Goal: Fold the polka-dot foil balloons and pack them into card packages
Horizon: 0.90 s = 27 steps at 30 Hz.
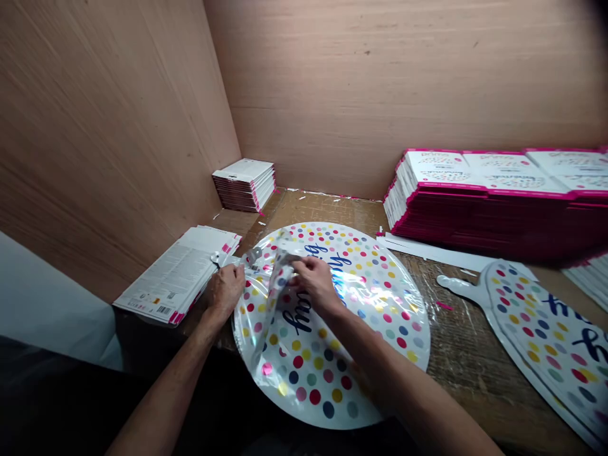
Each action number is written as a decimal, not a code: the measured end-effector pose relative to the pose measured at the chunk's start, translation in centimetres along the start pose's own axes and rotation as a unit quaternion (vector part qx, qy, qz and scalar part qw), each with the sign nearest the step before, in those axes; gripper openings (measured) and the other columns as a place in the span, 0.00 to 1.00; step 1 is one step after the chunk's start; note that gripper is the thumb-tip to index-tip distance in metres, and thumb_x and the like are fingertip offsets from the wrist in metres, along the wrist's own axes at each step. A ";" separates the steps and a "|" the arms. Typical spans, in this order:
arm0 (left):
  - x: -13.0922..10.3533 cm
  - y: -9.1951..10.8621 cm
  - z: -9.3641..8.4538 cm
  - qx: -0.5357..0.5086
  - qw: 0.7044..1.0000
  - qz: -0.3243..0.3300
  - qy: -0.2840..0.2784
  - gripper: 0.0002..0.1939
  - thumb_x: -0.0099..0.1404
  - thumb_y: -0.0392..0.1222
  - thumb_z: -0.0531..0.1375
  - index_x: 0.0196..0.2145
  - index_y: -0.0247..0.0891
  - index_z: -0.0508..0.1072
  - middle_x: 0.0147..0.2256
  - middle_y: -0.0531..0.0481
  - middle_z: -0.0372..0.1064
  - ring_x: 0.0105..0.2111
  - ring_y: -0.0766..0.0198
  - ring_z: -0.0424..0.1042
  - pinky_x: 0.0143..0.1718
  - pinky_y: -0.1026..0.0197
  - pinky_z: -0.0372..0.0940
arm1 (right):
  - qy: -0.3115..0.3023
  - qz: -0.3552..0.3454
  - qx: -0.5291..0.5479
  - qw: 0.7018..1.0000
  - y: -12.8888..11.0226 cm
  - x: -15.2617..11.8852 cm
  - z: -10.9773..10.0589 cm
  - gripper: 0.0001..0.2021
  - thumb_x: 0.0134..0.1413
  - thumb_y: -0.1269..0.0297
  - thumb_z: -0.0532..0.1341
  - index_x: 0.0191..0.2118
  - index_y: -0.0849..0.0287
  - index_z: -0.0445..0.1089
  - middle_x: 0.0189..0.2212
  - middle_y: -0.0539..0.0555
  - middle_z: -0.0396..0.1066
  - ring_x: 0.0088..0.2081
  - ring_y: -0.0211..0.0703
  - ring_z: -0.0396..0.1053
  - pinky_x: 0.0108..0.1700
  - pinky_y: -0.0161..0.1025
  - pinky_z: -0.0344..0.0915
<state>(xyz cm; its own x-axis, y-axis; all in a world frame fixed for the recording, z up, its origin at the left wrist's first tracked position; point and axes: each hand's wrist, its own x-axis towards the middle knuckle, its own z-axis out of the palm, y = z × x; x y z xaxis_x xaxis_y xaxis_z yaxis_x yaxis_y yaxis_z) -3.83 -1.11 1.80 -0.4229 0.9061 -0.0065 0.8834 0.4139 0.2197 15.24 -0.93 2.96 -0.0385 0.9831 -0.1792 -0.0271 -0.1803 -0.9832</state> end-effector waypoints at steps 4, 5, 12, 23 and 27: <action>-2.8 1.5 -1.9 0.006 0.988 0.100 0.118 0.19 0.68 0.44 0.50 0.51 0.31 0.70 0.45 0.33 0.73 0.44 0.46 0.73 0.41 0.52 0.65 | 0.073 0.056 0.022 0.995 0.4 -3.2 -8.7 0.10 0.46 0.58 0.65 0.28 0.59 0.67 0.17 0.47 0.69 0.19 0.34 0.67 0.21 0.28 0.63; -4.2 2.3 -2.2 -0.005 0.978 0.163 0.133 0.19 0.69 0.43 0.50 0.52 0.32 0.69 0.47 0.35 0.73 0.45 0.48 0.72 0.43 0.53 0.65 | 0.080 0.070 -0.002 0.994 0.7 -3.7 -10.7 0.12 0.47 0.56 0.64 0.27 0.59 0.66 0.17 0.47 0.68 0.18 0.33 0.65 0.20 0.29 0.62; -15.0 6.2 -0.4 -0.031 0.911 0.389 -0.138 0.12 0.65 0.50 0.55 0.37 0.40 0.72 0.37 0.44 0.73 0.36 0.55 0.73 0.33 0.58 0.65 | 0.183 -0.167 -0.455 0.855 0.7 -5.5 -16.4 0.17 0.58 0.54 0.59 0.47 0.61 0.70 0.41 0.63 0.75 0.40 0.53 0.74 0.41 0.47 0.70; -16.0 4.6 -2.4 -0.143 0.900 0.144 -0.386 0.23 0.57 0.61 0.59 0.20 0.39 0.64 0.20 0.53 0.63 0.22 0.65 0.61 0.24 0.63 0.49 | -0.072 -0.301 -0.588 0.748 2.7 -2.9 -14.8 0.13 0.67 0.61 0.54 0.49 0.59 0.71 0.52 0.61 0.70 0.57 0.51 0.64 0.60 0.46 0.59; -16.0 6.4 -5.3 -0.429 0.700 0.057 -0.568 0.27 0.50 0.66 0.64 0.21 0.37 0.64 0.17 0.60 0.50 0.16 0.75 0.42 0.18 0.66 0.36 | -0.070 -0.259 -0.473 0.839 1.3 -4.4 -16.5 0.18 0.66 0.56 0.54 0.55 0.59 0.68 0.55 0.61 0.69 0.55 0.50 0.68 0.56 0.47 0.65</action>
<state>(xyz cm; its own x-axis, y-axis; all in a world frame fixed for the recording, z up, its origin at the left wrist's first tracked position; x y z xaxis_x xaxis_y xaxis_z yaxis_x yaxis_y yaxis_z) 7.55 -13.46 8.47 0.5045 0.6147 -0.6064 0.2457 0.5711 0.7833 31.81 -4.98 1.95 -0.3846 0.8962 0.2213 0.7265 0.4417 -0.5264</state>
